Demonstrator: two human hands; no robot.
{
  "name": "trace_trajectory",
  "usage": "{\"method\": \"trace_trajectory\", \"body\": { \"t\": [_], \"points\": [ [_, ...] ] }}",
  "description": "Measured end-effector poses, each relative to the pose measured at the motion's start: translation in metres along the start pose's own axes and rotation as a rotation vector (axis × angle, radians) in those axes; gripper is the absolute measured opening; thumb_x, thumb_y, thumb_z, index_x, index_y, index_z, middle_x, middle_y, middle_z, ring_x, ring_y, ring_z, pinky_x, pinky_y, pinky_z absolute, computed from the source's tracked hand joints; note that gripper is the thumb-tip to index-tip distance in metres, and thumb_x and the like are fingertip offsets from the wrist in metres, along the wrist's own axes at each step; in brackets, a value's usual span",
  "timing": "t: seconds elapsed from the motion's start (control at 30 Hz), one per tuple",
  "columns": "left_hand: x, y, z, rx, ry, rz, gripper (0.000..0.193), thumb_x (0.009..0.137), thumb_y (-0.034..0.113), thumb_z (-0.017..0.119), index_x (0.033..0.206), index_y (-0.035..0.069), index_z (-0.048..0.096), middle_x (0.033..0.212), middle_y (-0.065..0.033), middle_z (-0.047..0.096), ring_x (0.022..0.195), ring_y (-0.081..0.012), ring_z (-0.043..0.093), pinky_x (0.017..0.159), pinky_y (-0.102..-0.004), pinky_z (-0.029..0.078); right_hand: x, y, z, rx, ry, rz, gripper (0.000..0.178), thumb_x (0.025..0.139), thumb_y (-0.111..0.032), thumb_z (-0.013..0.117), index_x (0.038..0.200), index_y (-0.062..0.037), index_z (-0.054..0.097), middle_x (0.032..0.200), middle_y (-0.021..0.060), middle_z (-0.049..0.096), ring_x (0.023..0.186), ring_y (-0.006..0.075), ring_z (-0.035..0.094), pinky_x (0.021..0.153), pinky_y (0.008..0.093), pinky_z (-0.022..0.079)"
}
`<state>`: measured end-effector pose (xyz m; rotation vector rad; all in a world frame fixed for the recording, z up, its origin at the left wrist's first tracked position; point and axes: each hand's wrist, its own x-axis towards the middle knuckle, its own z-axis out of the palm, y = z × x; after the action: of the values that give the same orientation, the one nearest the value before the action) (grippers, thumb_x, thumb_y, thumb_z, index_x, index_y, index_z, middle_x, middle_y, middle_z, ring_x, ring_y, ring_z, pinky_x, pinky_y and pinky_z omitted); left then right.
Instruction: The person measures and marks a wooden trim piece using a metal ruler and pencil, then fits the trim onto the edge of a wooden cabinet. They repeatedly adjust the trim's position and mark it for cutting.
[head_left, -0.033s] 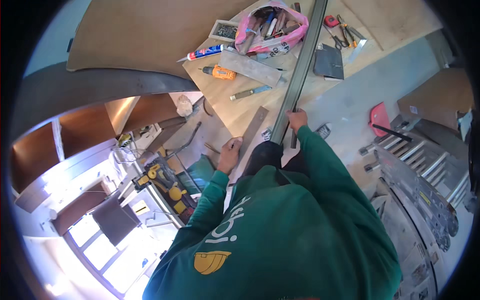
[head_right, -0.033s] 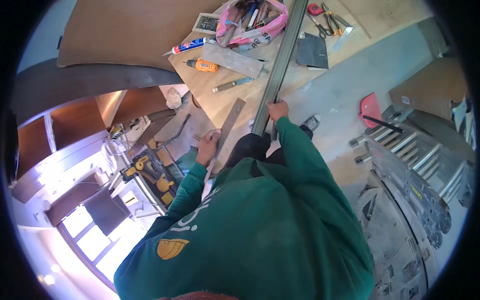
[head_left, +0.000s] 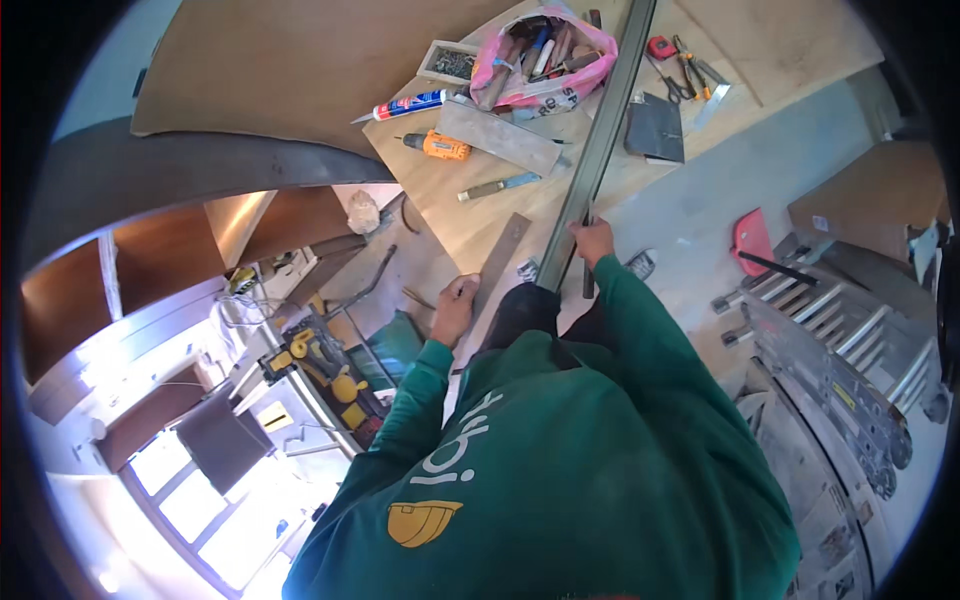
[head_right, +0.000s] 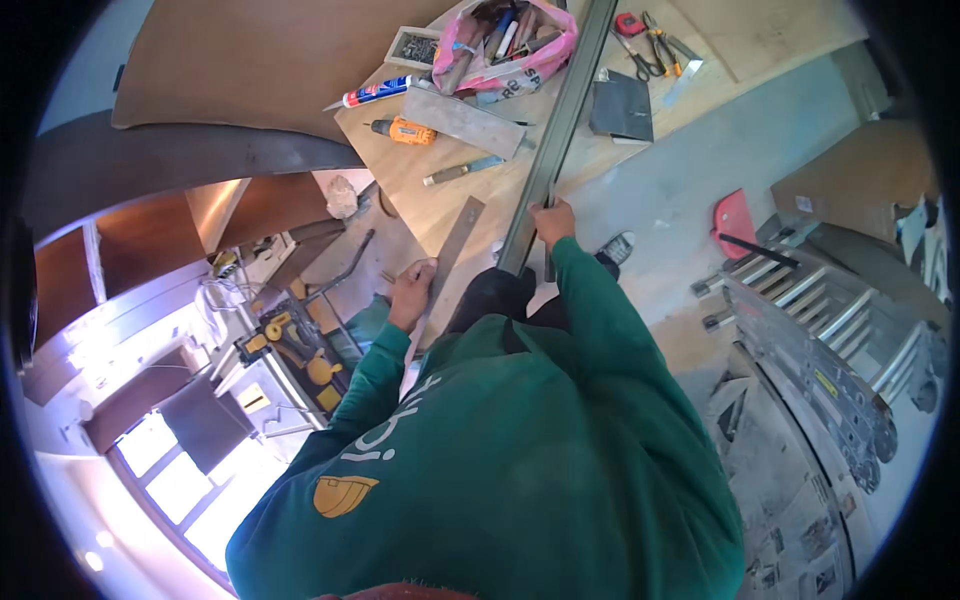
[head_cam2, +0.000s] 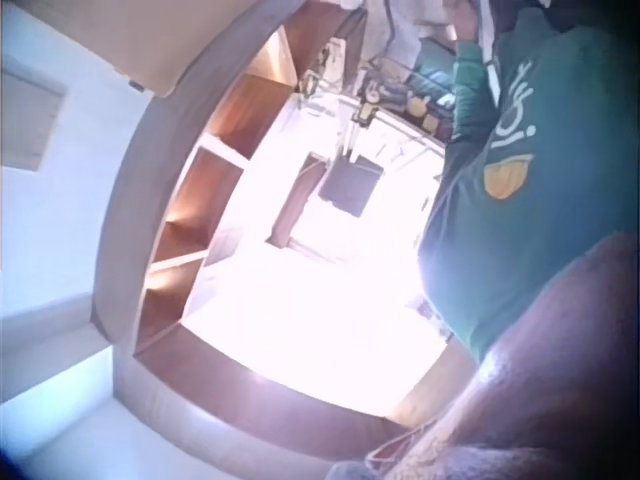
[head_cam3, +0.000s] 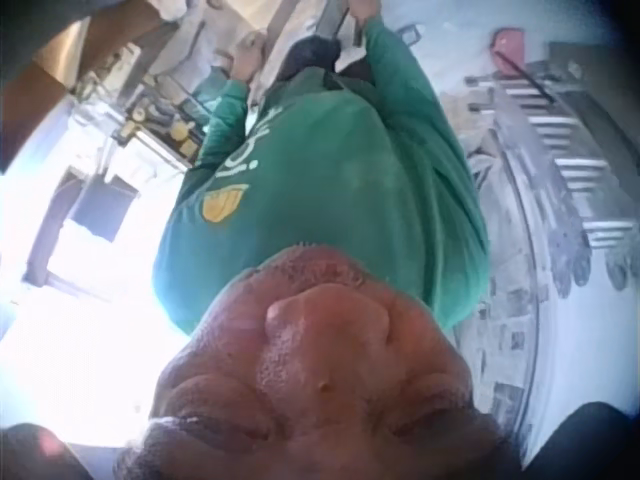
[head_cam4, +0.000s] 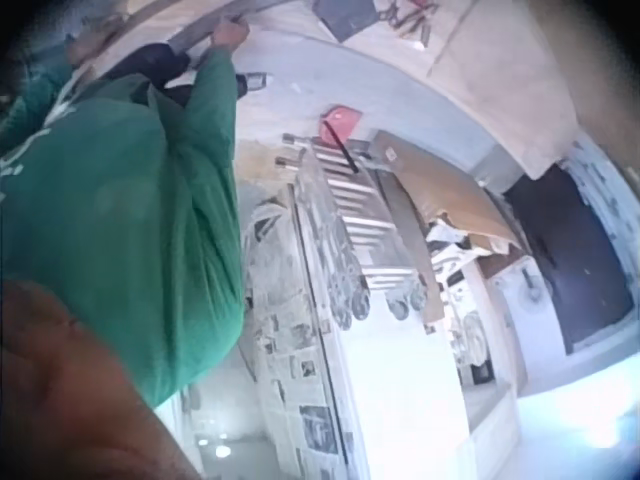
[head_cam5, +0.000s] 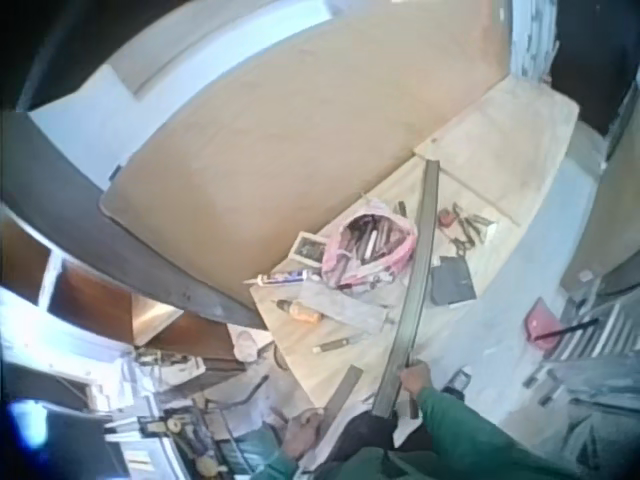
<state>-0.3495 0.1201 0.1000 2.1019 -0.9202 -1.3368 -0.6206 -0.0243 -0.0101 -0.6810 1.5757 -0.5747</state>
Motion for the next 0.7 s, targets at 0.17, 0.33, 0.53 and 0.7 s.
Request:
{"method": "trace_trajectory", "body": {
  "t": [0.17, 0.33, 0.53, 0.7],
  "points": [
    [0.034, -0.004, -0.005, -0.026, -0.008, 0.018, 0.043, 0.104, 0.039, 0.062, 0.114, -0.002, 0.073, 0.095, -0.0075, 0.073, 0.089, -0.0138, 0.062, 0.084, -0.032, 0.051, -0.044, -0.052, -0.027, 0.23, -0.046, -0.233, 0.032, 0.086, -0.008, 0.067, 0.117, 0.0006, 0.065, 0.094, 0.0066, 0.072, 0.082, 0.0157, 0.067, 0.071, 0.031, 0.054],
    [0.056, 0.028, 0.003, -0.038, -0.022, 0.036, 0.043, 0.104, 0.039, 0.062, 0.113, -0.002, 0.073, 0.096, -0.0071, 0.073, 0.09, -0.0127, 0.062, 0.084, -0.0315, 0.051, -0.089, -0.121, -0.085, 0.428, -0.231, -0.223, 0.043, 0.086, -0.003, 0.061, 0.129, 0.0013, 0.055, 0.109, 0.0146, 0.076, 0.085, 0.0186, 0.07, 0.075, 0.032, 0.058],
    [0.052, 0.08, 0.031, -0.044, -0.03, 0.205, 0.044, 0.104, 0.038, 0.061, 0.115, -0.003, 0.072, 0.097, -0.0097, 0.074, 0.091, -0.0155, 0.064, 0.086, -0.0323, 0.051, -0.13, -0.152, -0.183, 0.329, -0.194, -0.28, 0.045, 0.084, -0.01, 0.063, 0.127, -0.0007, 0.056, 0.104, 0.0134, 0.075, 0.088, 0.017, 0.068, 0.078, 0.0307, 0.056],
    [0.049, 0.089, 0.083, -0.003, 0.024, 0.221, 0.044, 0.104, 0.038, 0.061, 0.117, -0.003, 0.072, 0.1, -0.0136, 0.075, 0.093, -0.0179, 0.066, 0.088, -0.0334, 0.052, -0.134, -0.128, -0.269, 0.098, -0.098, -0.404, 0.025, 0.083, -0.01, 0.065, 0.104, -0.003, 0.055, 0.093, 0.0079, 0.066, 0.087, 0.0177, 0.065, 0.085, 0.0305, 0.051]
  ]
}}
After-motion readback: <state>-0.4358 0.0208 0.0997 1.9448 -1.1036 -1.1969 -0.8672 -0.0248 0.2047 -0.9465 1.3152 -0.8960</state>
